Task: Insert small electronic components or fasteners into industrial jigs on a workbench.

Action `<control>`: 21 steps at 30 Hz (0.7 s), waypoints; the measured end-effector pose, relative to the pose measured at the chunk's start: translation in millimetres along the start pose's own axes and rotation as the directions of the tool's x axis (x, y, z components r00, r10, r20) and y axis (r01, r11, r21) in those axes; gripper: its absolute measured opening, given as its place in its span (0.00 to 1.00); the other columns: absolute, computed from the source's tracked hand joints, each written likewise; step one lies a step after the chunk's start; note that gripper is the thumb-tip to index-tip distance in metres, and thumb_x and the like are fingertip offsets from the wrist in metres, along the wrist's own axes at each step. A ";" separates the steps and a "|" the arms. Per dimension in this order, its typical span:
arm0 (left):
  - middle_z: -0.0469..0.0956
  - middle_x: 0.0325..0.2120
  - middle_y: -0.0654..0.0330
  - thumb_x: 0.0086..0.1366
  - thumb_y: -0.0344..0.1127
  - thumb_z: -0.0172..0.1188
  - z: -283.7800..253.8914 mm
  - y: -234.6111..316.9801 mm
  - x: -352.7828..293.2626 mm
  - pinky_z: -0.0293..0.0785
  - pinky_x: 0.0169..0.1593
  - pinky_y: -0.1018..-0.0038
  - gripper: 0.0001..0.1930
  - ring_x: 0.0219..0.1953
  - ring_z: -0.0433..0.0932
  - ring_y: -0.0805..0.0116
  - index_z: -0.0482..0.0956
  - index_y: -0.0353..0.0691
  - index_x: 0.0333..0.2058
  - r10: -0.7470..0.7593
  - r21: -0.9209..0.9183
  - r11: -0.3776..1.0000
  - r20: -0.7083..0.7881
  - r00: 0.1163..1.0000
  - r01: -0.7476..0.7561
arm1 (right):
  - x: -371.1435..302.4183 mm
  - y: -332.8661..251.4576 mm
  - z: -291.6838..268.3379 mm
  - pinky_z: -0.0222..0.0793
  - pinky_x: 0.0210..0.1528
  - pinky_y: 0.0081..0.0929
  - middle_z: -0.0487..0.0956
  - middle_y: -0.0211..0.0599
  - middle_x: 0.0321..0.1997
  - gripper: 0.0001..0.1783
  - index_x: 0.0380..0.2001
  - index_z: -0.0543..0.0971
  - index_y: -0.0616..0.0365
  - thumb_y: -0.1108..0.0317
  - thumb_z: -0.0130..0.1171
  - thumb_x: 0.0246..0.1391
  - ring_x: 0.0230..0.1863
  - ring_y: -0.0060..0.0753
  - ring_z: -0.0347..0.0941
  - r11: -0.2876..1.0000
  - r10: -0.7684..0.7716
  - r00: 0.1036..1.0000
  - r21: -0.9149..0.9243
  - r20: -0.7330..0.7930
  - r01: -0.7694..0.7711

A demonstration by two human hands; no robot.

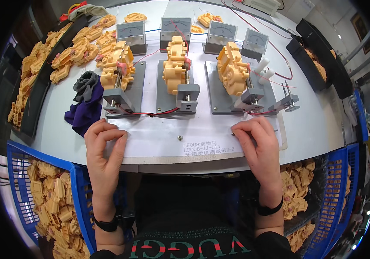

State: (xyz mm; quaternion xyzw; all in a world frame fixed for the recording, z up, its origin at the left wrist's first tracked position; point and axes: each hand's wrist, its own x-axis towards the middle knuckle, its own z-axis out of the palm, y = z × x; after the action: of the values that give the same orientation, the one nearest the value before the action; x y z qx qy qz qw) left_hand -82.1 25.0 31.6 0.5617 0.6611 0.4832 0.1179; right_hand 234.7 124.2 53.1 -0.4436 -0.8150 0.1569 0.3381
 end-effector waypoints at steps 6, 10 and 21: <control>0.76 0.48 0.58 0.67 0.28 0.68 -0.8 -3.6 -0.8 0.63 0.69 0.58 0.05 0.64 0.70 0.53 0.85 0.38 0.41 0.009 -0.004 1.000 -0.003 1.000 -0.009 | 0.5 1.1 3.3 0.67 0.46 0.36 0.79 0.35 0.34 0.04 0.37 0.85 0.57 0.72 0.69 0.59 0.39 0.42 0.75 0.999 0.006 0.999 0.038 -0.043 -0.004; 0.76 0.48 0.58 0.67 0.29 0.68 -0.4 -2.7 -1.0 0.63 0.69 0.59 0.05 0.64 0.70 0.53 0.85 0.38 0.41 0.008 -0.019 1.000 -0.001 1.000 -0.008 | -0.4 1.3 -1.6 0.71 0.44 0.32 0.78 0.36 0.36 0.04 0.39 0.85 0.60 0.74 0.67 0.60 0.39 0.38 0.76 1.000 0.005 1.000 0.026 -0.014 -0.005; 0.76 0.47 0.58 0.67 0.30 0.68 -0.8 -2.2 -1.1 0.63 0.69 0.58 0.06 0.64 0.70 0.53 0.85 0.38 0.41 0.005 -0.026 1.000 0.000 1.000 -0.005 | -1.9 1.6 -3.9 0.74 0.45 0.28 0.77 0.37 0.39 0.06 0.41 0.85 0.62 0.77 0.68 0.60 0.40 0.34 0.78 1.000 0.013 0.999 0.020 0.035 -0.013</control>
State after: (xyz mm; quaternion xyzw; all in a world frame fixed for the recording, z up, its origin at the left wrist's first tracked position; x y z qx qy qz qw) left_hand -83.7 23.8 29.9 0.5620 0.6534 0.4918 0.1240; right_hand 239.1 123.4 54.2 -0.4427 -0.8163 0.1748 0.3273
